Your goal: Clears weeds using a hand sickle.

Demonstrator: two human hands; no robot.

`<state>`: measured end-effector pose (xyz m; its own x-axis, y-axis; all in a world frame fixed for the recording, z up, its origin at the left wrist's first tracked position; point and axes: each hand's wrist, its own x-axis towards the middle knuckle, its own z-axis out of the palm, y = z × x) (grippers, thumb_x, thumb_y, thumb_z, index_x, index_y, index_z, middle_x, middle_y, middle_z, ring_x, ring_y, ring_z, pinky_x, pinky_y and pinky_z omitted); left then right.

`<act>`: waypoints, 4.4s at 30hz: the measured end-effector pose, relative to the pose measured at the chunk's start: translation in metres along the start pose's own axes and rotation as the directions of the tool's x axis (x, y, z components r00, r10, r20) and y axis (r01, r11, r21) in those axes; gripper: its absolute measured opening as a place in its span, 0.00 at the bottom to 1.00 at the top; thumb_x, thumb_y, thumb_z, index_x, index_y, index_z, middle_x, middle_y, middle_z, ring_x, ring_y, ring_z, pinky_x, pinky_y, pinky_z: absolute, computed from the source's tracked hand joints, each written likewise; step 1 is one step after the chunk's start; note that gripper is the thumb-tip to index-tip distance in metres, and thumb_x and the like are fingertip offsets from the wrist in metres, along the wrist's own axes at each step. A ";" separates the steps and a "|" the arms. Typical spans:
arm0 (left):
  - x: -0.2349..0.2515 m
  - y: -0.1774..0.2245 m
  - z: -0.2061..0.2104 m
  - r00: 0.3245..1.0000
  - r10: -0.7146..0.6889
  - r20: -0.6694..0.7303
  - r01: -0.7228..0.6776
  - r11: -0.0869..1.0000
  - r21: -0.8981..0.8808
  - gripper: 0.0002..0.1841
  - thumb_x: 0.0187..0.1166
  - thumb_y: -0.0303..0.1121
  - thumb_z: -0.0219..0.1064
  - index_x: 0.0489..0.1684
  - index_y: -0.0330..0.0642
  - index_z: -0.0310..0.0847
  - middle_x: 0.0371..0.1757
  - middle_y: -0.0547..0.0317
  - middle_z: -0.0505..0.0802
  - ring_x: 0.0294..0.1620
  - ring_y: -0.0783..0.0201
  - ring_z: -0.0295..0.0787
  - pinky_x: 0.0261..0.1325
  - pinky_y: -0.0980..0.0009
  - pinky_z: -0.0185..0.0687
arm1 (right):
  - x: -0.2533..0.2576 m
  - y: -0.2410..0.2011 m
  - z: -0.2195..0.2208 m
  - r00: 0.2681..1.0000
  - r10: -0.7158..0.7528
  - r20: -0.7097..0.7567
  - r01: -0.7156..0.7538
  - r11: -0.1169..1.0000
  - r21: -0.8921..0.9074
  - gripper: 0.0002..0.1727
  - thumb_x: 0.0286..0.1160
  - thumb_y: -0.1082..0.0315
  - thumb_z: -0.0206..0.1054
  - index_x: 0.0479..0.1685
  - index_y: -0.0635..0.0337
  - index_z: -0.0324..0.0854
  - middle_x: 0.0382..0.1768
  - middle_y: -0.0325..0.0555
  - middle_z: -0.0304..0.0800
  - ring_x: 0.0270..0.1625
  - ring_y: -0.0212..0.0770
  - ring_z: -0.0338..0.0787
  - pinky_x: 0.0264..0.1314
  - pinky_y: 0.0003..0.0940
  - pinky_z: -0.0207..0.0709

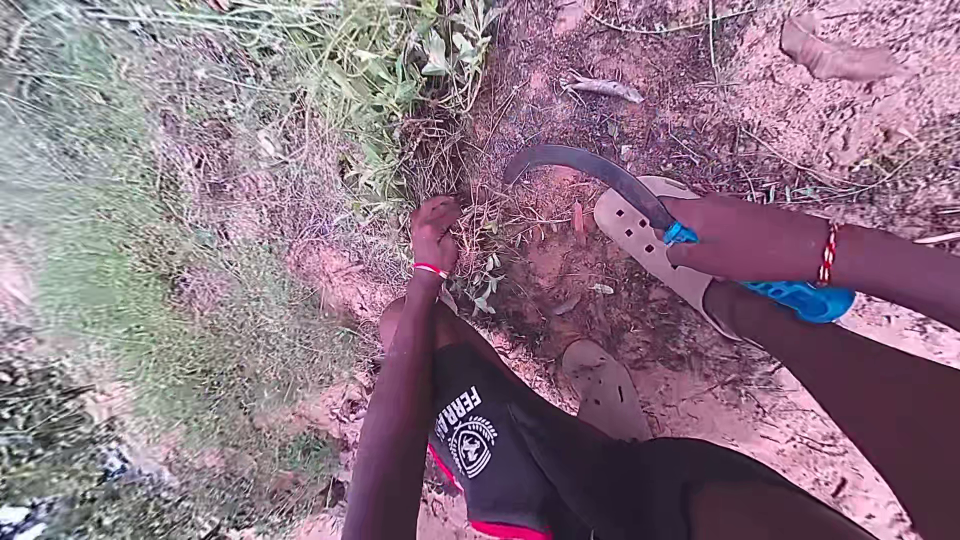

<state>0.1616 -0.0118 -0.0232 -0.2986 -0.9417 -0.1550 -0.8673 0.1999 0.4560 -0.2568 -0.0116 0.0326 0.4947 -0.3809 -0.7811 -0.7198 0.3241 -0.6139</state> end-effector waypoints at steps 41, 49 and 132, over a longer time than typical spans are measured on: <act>-0.010 0.003 -0.029 0.936 -0.001 0.351 -0.119 0.939 0.321 0.12 0.75 0.31 0.62 0.38 0.33 0.91 0.59 0.43 0.93 0.75 0.34 0.78 0.73 0.33 0.66 | -0.036 0.006 -0.013 0.990 0.051 -0.130 -0.031 0.988 0.149 0.07 0.85 0.68 0.64 0.56 0.55 0.78 0.22 0.44 0.83 0.16 0.39 0.82 0.19 0.35 0.79; -0.051 -0.029 -0.075 0.920 0.000 0.392 -0.160 0.913 0.376 0.14 0.73 0.32 0.63 0.42 0.32 0.92 0.53 0.41 0.95 0.64 0.31 0.85 0.60 0.30 0.72 | -0.034 0.021 -0.017 0.990 0.086 -0.113 -0.057 0.969 0.240 0.08 0.85 0.71 0.63 0.56 0.56 0.77 0.22 0.45 0.83 0.18 0.39 0.83 0.21 0.34 0.80; 0.218 -0.012 -0.106 0.882 -0.463 0.085 0.348 0.763 0.545 0.37 0.81 0.37 0.67 0.94 0.55 0.58 0.93 0.49 0.65 0.90 0.41 0.64 0.88 0.29 0.42 | 0.093 -0.027 0.056 0.805 -0.097 -0.585 0.384 0.836 0.391 0.22 0.62 0.66 0.63 0.57 0.68 0.74 0.21 0.36 0.81 0.18 0.29 0.82 0.24 0.29 0.81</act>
<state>0.1490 -0.2478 0.0305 0.1039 -0.9004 -0.4226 -0.9826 -0.0273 -0.1835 -0.1639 -0.0075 -0.0296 0.1831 -0.8447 -0.5030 -0.2217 0.4630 -0.8582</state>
